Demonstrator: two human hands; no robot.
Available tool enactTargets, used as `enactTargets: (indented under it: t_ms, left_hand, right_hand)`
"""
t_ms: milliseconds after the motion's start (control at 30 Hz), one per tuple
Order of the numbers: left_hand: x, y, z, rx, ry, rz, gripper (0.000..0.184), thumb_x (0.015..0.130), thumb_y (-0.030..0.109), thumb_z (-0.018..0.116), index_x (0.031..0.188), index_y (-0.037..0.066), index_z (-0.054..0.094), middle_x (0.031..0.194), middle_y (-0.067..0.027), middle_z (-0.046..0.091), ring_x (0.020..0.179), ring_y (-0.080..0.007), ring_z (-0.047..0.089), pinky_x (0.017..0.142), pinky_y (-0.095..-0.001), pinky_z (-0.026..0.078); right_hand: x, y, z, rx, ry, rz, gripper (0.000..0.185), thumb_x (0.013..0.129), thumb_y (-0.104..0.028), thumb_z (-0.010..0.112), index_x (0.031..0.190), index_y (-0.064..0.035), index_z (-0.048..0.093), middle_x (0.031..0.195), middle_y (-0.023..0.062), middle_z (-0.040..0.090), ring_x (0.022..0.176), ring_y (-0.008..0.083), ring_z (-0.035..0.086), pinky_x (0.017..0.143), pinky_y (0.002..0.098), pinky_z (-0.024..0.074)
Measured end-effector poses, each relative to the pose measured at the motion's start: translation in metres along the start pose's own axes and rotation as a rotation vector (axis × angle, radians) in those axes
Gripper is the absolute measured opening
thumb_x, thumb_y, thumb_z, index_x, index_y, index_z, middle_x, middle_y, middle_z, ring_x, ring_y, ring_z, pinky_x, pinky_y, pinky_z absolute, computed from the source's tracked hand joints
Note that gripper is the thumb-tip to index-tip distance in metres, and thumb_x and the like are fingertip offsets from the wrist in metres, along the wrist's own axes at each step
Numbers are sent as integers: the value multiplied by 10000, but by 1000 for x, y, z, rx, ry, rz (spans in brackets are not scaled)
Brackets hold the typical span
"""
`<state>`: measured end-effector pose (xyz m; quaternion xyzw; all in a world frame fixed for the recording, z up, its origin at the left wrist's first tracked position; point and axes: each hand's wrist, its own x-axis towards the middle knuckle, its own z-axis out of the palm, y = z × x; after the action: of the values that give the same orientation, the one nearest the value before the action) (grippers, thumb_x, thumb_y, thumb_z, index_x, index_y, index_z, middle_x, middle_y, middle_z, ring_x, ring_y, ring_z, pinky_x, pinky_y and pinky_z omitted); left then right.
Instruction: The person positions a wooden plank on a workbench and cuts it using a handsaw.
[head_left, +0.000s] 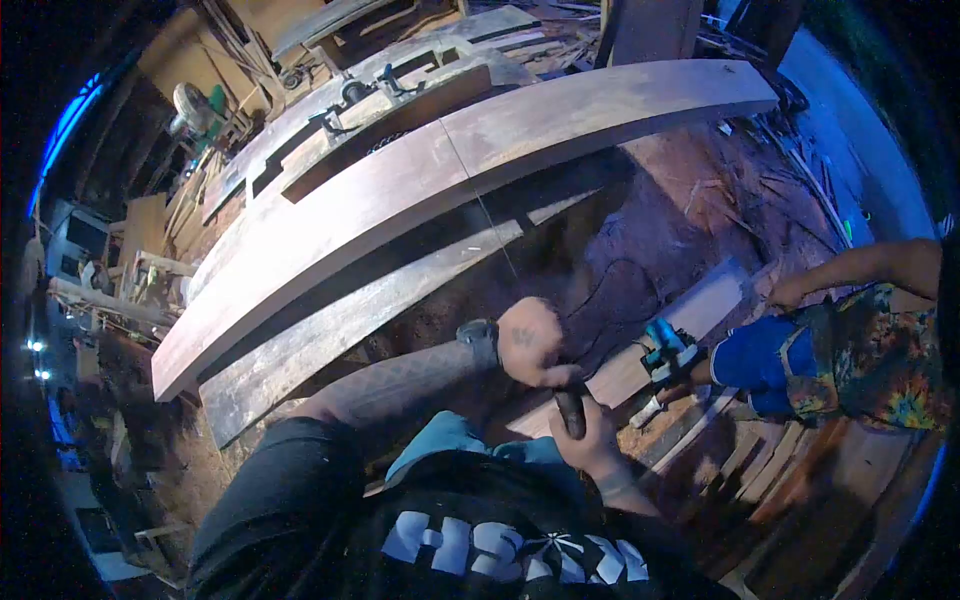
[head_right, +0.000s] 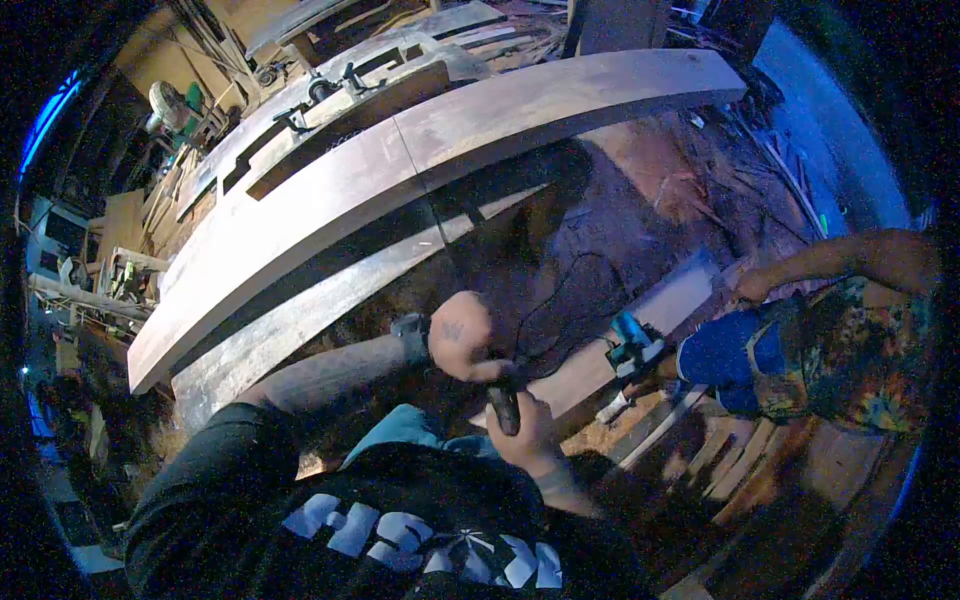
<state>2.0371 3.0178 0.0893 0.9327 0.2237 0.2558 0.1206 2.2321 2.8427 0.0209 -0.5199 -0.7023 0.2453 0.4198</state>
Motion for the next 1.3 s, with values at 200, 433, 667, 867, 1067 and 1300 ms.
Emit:
enactTargets:
  t_ms: [200, 433, 667, 867, 1067, 1300]
  left_hand:
    - [11, -67, -27, -41, 11, -119, 397, 711, 462, 723, 581, 88, 687, 641, -183, 640, 660, -400, 665, 606, -487, 527]
    - [-10, 14, 7, -28, -51, -7, 473, 702, 431, 770, 999, 63, 759, 890, -181, 717, 768, -418, 669, 718, -457, 539]
    - [-10, -60, 3, -56, -245, -4, 372, 768, 384, 725, 1004, 100, 769, 898, -166, 723, 794, -402, 679, 710, -491, 540]
    - [0, 17, 22, -155, -147, 37, 373, 711, 405, 733, 923, 100, 773, 826, -158, 705, 762, -390, 674, 668, -483, 535]
    - [-9, -73, 25, -143, -61, 3, 291, 722, 346, 772, 854, 87, 752, 804, -137, 707, 722, -359, 675, 641, -444, 540]
    - [-4, 35, 32, -186, -54, 52, 300, 762, 413, 710, 789, 117, 745, 673, -129, 640, 661, -367, 651, 598, -495, 503]
  right_hand:
    - [70, 42, 83, 52, 44, 151, 494, 858, -289, 789, 1205, 4, 596, 1010, 282, 691, 883, 481, 677, 751, 527, 548]
    - [4, -12, -16, 129, -141, 144, 323, 833, -234, 805, 1035, -42, 643, 797, 213, 669, 742, 465, 676, 644, 551, 512]
    - [39, 68, 92, 48, 128, 21, 405, 802, -239, 825, 1055, -19, 598, 825, 247, 656, 740, 476, 647, 625, 535, 508]
    - [-20, 34, 15, 51, 2, -44, 444, 805, -191, 818, 1143, -3, 601, 899, 230, 666, 781, 464, 646, 653, 515, 519]
    - [38, 94, 109, 20, 183, -38, 377, 813, -192, 808, 1102, -34, 624, 894, 214, 677, 779, 454, 652, 650, 510, 513]
    - [-23, 18, -12, 110, -115, 75, 429, 836, -230, 785, 1208, -71, 642, 955, 212, 715, 869, 445, 697, 740, 499, 565]
